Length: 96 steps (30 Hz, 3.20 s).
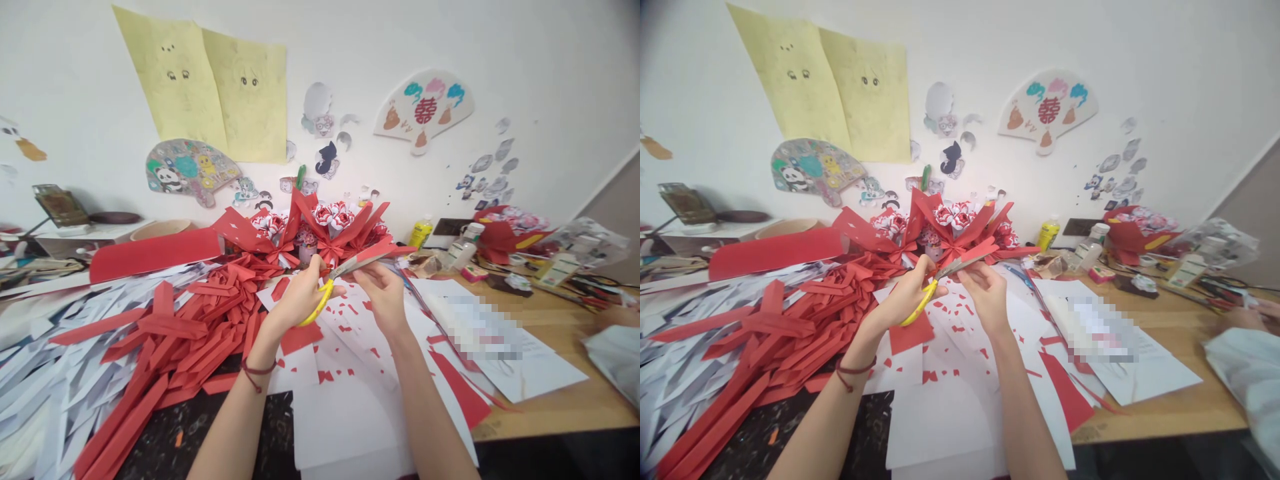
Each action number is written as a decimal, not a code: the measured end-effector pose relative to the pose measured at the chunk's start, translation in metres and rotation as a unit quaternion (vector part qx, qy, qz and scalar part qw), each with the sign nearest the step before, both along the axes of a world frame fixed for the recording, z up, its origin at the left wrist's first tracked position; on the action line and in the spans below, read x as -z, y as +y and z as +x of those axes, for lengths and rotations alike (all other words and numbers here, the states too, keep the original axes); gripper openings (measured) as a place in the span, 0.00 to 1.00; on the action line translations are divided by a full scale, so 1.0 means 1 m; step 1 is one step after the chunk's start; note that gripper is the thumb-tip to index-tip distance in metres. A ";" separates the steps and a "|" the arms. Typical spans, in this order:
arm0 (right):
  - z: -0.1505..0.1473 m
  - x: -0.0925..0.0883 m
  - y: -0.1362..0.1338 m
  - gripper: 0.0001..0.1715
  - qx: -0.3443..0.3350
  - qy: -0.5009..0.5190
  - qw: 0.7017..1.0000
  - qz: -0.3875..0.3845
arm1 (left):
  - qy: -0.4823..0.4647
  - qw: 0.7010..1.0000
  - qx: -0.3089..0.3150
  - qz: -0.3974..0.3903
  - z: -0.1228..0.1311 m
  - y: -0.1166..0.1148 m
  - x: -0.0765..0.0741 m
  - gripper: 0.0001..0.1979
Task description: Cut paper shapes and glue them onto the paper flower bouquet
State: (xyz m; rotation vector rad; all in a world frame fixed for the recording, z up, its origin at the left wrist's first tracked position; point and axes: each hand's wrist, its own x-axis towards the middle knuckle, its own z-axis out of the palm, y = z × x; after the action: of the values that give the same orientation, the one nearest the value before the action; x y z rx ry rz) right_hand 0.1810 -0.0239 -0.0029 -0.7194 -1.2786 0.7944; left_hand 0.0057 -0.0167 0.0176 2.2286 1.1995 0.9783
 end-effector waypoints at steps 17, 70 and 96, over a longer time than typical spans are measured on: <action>-0.003 0.000 -0.001 0.08 0.046 -0.011 0.998 0.034 | -0.003 1.000 -0.001 0.003 0.001 0.001 0.002 0.16; 0.033 -0.008 -0.003 0.08 -0.031 -0.129 0.991 -0.014 | 0.145 0.985 -0.039 0.091 -0.014 0.001 -0.004 0.16; 0.006 -0.001 -0.005 0.11 0.007 -0.058 0.998 -0.021 | -0.107 0.992 0.045 -0.040 -0.022 0.004 -0.003 0.17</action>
State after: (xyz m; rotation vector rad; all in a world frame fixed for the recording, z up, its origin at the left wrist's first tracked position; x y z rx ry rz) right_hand 0.1869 -0.0286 -0.0015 -0.8178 -1.3629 0.7790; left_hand -0.0166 -0.0132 0.0203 2.0383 1.0176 1.0826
